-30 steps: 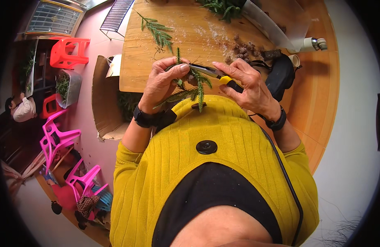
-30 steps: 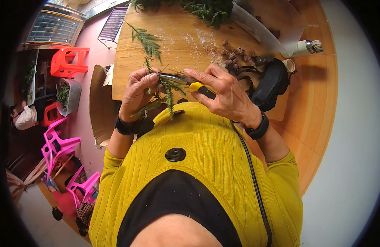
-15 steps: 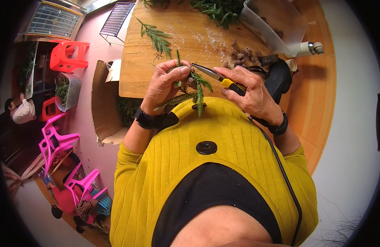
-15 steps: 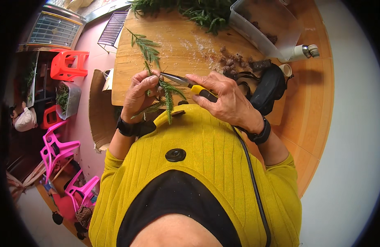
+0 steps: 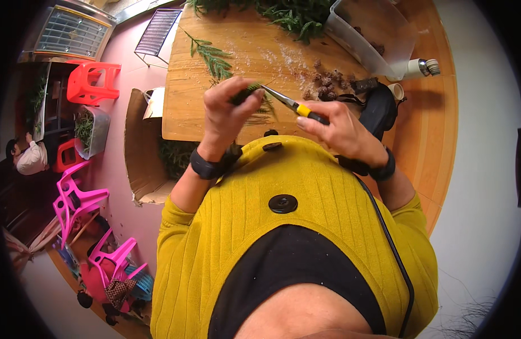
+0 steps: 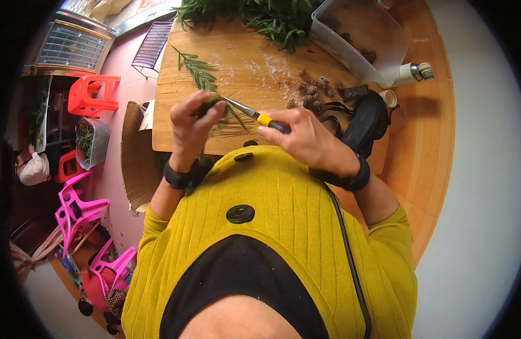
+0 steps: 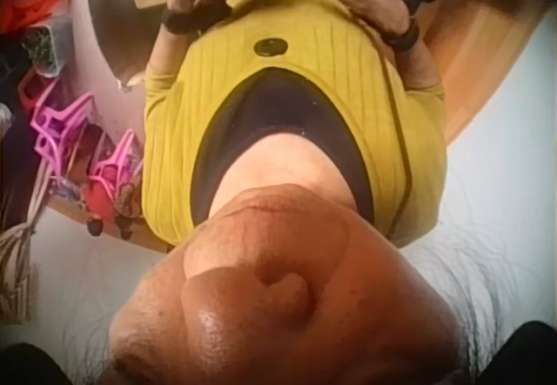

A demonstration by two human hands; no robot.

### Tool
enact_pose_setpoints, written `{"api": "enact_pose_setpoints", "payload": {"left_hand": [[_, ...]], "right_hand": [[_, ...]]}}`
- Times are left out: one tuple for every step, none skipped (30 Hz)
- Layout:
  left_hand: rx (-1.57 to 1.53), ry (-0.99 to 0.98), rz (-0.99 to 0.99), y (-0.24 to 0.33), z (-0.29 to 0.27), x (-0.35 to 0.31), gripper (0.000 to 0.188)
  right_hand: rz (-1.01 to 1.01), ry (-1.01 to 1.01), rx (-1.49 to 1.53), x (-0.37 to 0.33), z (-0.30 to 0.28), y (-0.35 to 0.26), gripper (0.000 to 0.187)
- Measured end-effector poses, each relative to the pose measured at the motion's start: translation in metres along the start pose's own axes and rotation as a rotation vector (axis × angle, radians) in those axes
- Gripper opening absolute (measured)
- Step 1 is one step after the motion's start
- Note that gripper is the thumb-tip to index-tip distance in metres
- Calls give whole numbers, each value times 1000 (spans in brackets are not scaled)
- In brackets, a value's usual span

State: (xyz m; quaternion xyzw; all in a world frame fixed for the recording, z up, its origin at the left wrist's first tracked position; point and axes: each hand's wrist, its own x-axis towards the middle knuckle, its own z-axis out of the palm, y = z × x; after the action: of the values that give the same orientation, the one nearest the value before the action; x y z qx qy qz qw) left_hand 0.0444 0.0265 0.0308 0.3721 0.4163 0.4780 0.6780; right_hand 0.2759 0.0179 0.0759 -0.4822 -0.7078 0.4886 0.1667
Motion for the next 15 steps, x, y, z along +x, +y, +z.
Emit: {"api": "enact_pose_setpoints", "payload": {"left_hand": [[134, 23, 87, -2, -1, 2, 10], [267, 45, 174, -5, -2, 4, 9], [401, 74, 262, -8, -3, 5, 9], [534, 103, 350, -11, -4, 6, 8], [667, 132, 438, -12, -5, 7, 8], [800, 162, 525, -14, -7, 7, 7], [799, 163, 525, -14, -7, 7, 7], [505, 148, 350, -12, -6, 7, 7], [211, 130, 175, -9, -5, 7, 7], [-84, 109, 1, -8, -4, 6, 7], [-85, 112, 2, -7, -6, 6, 7], [-193, 40, -62, -5, -10, 5, 7], [-300, -36, -128, -4, -14, 5, 8], [-406, -112, -195, -4, -15, 4, 9], [-406, -113, -196, -5, -15, 4, 9]], "right_hand": [[249, -168, 227, 7, -5, 0, 44], [498, -336, 456, 11, -7, 0, 44], [497, -336, 455, 10, -4, -2, 44], [360, -218, 298, 9, 2, -6, 45], [222, -101, 142, 6, 8, -9, 46], [84, 16, -14, 5, 12, -10, 46], [83, 15, -15, 4, 13, -8, 46], [-12, 79, -115, 3, 14, -5, 47], [-108, 144, -213, 1, 14, -2, 48], [-205, 209, -310, 1, 13, 0, 49], [-207, 206, -310, 1, 11, 0, 49], [-231, 196, -303, 1, 9, 1, 50], [-252, 189, -296, 1, 7, 2, 51], [-273, 183, -289, 1, 5, 3, 52], [-272, 184, -289, 1, 4, 4, 52]]}}
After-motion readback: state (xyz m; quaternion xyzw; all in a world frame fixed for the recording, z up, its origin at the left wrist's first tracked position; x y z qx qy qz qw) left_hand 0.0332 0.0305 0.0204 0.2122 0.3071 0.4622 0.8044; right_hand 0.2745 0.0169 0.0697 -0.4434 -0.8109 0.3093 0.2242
